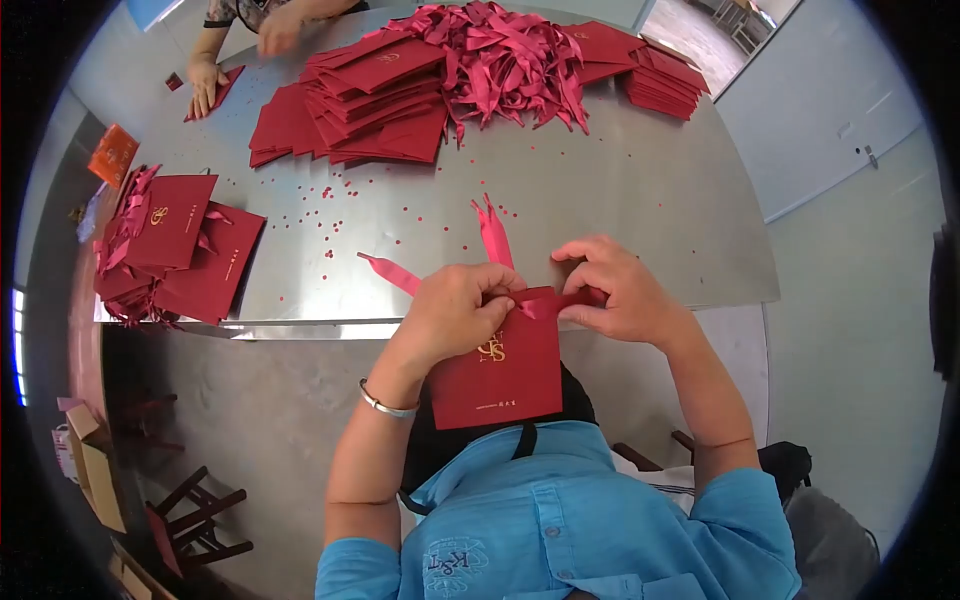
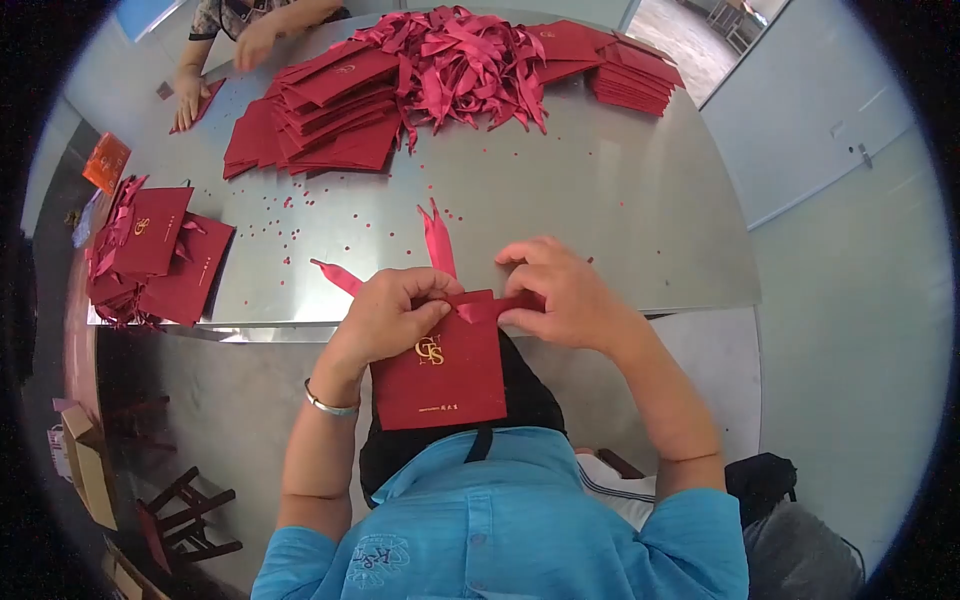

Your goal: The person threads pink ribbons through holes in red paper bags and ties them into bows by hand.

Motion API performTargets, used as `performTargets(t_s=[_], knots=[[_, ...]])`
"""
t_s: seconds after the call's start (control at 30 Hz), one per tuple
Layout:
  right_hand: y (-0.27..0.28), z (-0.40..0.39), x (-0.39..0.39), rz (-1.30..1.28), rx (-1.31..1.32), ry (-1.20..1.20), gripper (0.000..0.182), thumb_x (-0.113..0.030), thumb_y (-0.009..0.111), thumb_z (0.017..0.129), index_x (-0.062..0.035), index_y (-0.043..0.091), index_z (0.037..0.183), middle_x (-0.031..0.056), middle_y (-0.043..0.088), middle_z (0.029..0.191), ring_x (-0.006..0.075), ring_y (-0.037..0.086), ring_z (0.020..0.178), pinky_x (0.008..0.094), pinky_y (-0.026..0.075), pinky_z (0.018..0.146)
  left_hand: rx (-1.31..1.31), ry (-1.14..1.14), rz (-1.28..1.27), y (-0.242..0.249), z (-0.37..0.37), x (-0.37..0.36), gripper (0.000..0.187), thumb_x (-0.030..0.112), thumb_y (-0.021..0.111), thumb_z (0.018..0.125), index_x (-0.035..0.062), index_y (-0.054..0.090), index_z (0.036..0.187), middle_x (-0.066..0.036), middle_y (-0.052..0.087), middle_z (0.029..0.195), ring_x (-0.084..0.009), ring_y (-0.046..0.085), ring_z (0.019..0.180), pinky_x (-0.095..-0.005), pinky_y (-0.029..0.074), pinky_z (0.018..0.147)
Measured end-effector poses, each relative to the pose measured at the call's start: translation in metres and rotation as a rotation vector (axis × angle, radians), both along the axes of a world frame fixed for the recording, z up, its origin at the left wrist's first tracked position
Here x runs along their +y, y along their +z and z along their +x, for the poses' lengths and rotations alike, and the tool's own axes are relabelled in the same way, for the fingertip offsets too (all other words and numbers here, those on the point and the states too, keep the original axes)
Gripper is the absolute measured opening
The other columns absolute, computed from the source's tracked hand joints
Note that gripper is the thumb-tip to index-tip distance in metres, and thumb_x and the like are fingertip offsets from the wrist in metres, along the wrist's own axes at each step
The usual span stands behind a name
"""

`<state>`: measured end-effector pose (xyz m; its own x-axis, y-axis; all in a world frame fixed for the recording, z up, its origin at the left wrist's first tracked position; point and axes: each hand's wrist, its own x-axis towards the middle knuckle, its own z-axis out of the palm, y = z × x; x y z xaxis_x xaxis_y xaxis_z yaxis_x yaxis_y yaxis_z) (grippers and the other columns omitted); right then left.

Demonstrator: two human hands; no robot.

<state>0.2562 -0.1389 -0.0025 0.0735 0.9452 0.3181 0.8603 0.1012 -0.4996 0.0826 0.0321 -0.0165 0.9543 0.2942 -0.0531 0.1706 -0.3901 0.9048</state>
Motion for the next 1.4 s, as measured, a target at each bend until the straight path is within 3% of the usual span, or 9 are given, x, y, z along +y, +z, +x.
performTargets(t_s=[0.13, 0.2, 0.3, 0.6, 0.67, 1.0, 1.13, 1.3, 1.4], knots=[[0.007, 0.001, -0.001, -0.014, 0.047, 0.01, 0.017, -0.009, 0.076, 0.073, -0.0048, 0.06, 0.079, 0.0052, 0.064, 0.096, 0.0198, 0.059, 0.083, 0.0325, 0.048, 0.072, 0.009, 0.019, 0.038, 0.001, 0.001, -0.002, 0.02, 0.002, 0.062, 0.078, 0.0018, 0.068, 0.098, -0.004, 0.068, 0.075, -0.0072, 0.059, 0.067, -0.0235, 0.047, 0.063], [0.024, -0.004, -0.003, -0.377, 0.363, -0.176, 0.016, -0.013, 0.073, 0.077, -0.0051, 0.063, 0.086, 0.0057, 0.065, 0.083, 0.0154, 0.062, 0.072, 0.029, 0.048, 0.065, 0.024, 0.036, 0.052, 0.001, 0.001, -0.003, 0.02, 0.003, 0.062, 0.077, 0.0019, 0.068, 0.096, -0.004, 0.068, 0.074, -0.0073, 0.06, 0.067, -0.0236, 0.048, 0.064], [0.033, -0.016, -0.003, -0.259, 0.566, -0.073, 0.011, -0.008, 0.068, 0.082, -0.0028, 0.063, 0.091, 0.0052, 0.065, 0.074, 0.0101, 0.062, 0.065, 0.0244, 0.047, 0.058, 0.002, 0.066, 0.07, -0.002, 0.002, -0.004, 0.02, 0.005, 0.063, 0.075, 0.0022, 0.068, 0.094, -0.004, 0.068, 0.073, -0.0077, 0.061, 0.067, -0.0246, 0.049, 0.063], [0.071, -0.035, -0.002, -0.263, 1.01, 0.303, 0.016, 0.005, 0.058, 0.085, 0.0019, 0.065, 0.098, 0.0131, 0.07, 0.087, 0.0175, 0.069, 0.073, 0.0261, 0.053, 0.062, -0.027, 0.129, 0.085, -0.01, 0.005, -0.004, 0.017, 0.008, 0.065, 0.074, 0.0022, 0.068, 0.089, -0.006, 0.067, 0.071, -0.0099, 0.062, 0.063, -0.0244, 0.049, 0.061], [0.071, -0.036, 0.002, -0.197, 0.973, 0.323, 0.018, 0.006, 0.058, 0.084, 0.0006, 0.067, 0.099, 0.0117, 0.071, 0.088, 0.0166, 0.069, 0.077, 0.0258, 0.054, 0.068, 0.039, 0.148, 0.094, -0.006, 0.005, -0.006, 0.017, 0.017, 0.064, 0.071, 0.0075, 0.068, 0.085, -0.007, 0.069, 0.075, -0.0245, 0.067, 0.071, -0.0354, 0.051, 0.066], [0.079, -0.041, 0.012, 0.322, 0.331, 0.199, 0.019, 0.004, 0.075, 0.07, -0.0025, 0.069, 0.088, 0.0105, 0.065, 0.076, 0.0173, 0.06, 0.064, 0.0285, 0.044, 0.055, -0.006, 0.21, 0.204, -0.009, 0.008, -0.01, 0.016, 0.017, 0.07, 0.072, 0.0059, 0.069, 0.084, -0.007, 0.069, 0.072, -0.0173, 0.067, 0.066, -0.0292, 0.051, 0.061], [0.068, -0.043, 0.021, 0.47, 0.358, 0.222, 0.011, 0.002, 0.071, 0.076, -0.0007, 0.066, 0.086, 0.0102, 0.062, 0.077, 0.0172, 0.059, 0.064, 0.0281, 0.046, 0.057, -0.036, 0.23, 0.243, -0.005, 0.008, -0.011, 0.016, 0.016, 0.069, 0.071, 0.007, 0.066, 0.084, -0.007, 0.068, 0.072, -0.0211, 0.067, 0.066, -0.0321, 0.051, 0.061], [0.046, -0.054, 0.013, 0.408, 0.998, 0.138, 0.007, -0.003, 0.059, 0.09, 0.0002, 0.058, 0.096, 0.0106, 0.06, 0.081, 0.0155, 0.057, 0.064, 0.0267, 0.047, 0.059, -0.021, 0.245, 0.246, -0.004, 0.007, -0.012, 0.017, 0.015, 0.068, 0.071, 0.0071, 0.063, 0.086, -0.007, 0.068, 0.072, -0.0222, 0.067, 0.066, -0.0332, 0.051, 0.061], [0.049, -0.053, 0.011, 0.307, 0.944, 0.089, 0.007, 0.0, 0.055, 0.091, 0.0001, 0.057, 0.098, 0.0083, 0.061, 0.079, 0.0127, 0.057, 0.065, 0.0244, 0.046, 0.057, -0.007, 0.227, 0.281, -0.005, 0.006, -0.013, 0.016, 0.013, 0.067, 0.071, 0.0063, 0.063, 0.086, -0.008, 0.068, 0.072, -0.0228, 0.067, 0.067, -0.0337, 0.051, 0.061]])
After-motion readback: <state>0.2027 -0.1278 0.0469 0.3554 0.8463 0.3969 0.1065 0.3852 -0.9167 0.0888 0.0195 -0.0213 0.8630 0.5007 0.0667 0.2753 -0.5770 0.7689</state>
